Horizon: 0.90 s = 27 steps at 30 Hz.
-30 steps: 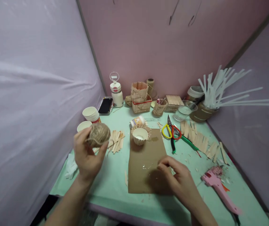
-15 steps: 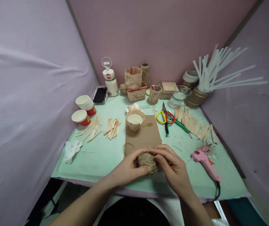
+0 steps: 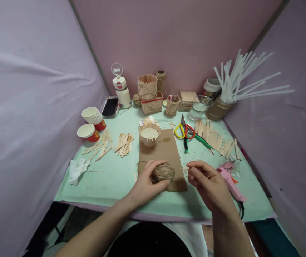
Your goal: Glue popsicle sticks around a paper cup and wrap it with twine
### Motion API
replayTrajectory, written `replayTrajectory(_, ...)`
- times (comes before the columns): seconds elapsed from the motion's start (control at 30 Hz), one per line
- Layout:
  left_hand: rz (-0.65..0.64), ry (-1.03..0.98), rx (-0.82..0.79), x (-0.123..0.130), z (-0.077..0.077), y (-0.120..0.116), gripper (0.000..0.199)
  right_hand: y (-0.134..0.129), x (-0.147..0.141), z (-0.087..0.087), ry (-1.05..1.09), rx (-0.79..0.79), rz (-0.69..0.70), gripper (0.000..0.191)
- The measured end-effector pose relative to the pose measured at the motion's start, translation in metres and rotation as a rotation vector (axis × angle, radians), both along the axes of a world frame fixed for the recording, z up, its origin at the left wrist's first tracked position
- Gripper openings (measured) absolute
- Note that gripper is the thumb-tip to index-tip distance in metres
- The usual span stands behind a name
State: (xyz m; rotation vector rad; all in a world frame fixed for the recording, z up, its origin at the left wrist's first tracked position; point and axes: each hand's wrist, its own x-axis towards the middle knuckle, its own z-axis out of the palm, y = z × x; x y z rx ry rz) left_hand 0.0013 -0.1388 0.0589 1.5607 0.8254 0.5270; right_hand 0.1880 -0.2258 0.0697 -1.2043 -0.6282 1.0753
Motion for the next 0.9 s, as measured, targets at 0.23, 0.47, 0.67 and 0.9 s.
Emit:
replayTrajectory(0.23, -0.074, -0.022, 0.277, 0.067, 0.01, 0.013, 0.054, -0.002, 0.004, 0.031, 0.178, 0.379, 0.045, 0.015)
replayTrajectory(0.47, -0.144, 0.01, 0.51, 0.116, -0.006, 0.024, 0.059, -0.004, 0.015, 0.037, -0.053, 0.456, -0.279, 0.011)
replayTrajectory(0.67, -0.076, -0.041, 0.466, 0.112, -0.02, 0.026, 0.063, -0.001, 0.015, 0.045, -0.129, 0.518, -0.34, 0.012)
replayTrajectory(0.9, -0.147, -0.456, -0.373, 0.088, -0.015, 0.017, 0.069, -0.009, 0.017, 0.066, -0.105, 0.52, -0.391, 0.011)
